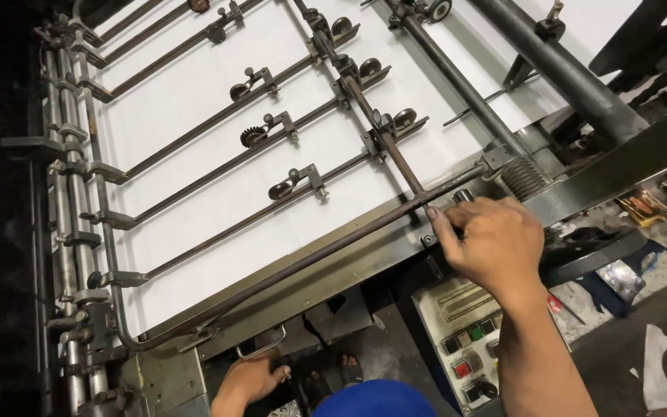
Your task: Operating a large industrial printing machine, adjusting the paper feed and control settings.
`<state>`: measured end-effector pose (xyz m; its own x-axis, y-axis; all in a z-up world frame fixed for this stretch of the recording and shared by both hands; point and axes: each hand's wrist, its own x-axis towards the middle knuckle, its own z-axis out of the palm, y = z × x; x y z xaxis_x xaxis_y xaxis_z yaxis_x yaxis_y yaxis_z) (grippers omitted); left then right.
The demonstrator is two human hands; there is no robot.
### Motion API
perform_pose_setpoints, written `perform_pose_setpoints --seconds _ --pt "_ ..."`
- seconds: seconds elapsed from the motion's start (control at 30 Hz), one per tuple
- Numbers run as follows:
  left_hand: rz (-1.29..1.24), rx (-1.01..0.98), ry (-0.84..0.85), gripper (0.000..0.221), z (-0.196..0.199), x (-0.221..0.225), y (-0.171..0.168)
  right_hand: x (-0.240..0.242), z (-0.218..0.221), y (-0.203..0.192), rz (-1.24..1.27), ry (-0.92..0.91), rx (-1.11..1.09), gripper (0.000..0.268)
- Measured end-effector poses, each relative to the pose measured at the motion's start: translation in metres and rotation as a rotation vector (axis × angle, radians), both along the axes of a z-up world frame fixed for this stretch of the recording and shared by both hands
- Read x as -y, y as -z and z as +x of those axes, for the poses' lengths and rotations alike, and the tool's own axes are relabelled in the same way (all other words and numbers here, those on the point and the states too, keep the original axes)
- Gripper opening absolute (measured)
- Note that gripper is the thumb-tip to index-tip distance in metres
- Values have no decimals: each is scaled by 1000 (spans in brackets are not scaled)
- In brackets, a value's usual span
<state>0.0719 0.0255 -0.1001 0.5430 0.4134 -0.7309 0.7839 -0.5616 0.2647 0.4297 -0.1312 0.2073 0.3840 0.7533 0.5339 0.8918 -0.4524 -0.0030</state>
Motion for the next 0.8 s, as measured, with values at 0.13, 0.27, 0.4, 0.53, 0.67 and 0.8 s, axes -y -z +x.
perform_pose_setpoints --seconds 0.13,0.27,0.4,0.53,0.67,0.8 --pt "40 16 -114 66 2 1 -8 -1 -1 5 44 -13 -6 32" --pt "55 28 -142 66 -2 2 -1 -2 -1 8 49 8 -1 32" --pt "51 41 -143 68 -3 1 -1 -2 0 10 52 -16 34 31" --pt "24 20 -112 68 1 1 -18 -1 -3 9 41 11 67 31" --pt "-47 -86 -163 77 2 -2 -9 -3 -5 6 28 60 45 30" --pt "-30 -95 -138 81 3 -5 4 -3 -2 5 15 64 17 31"
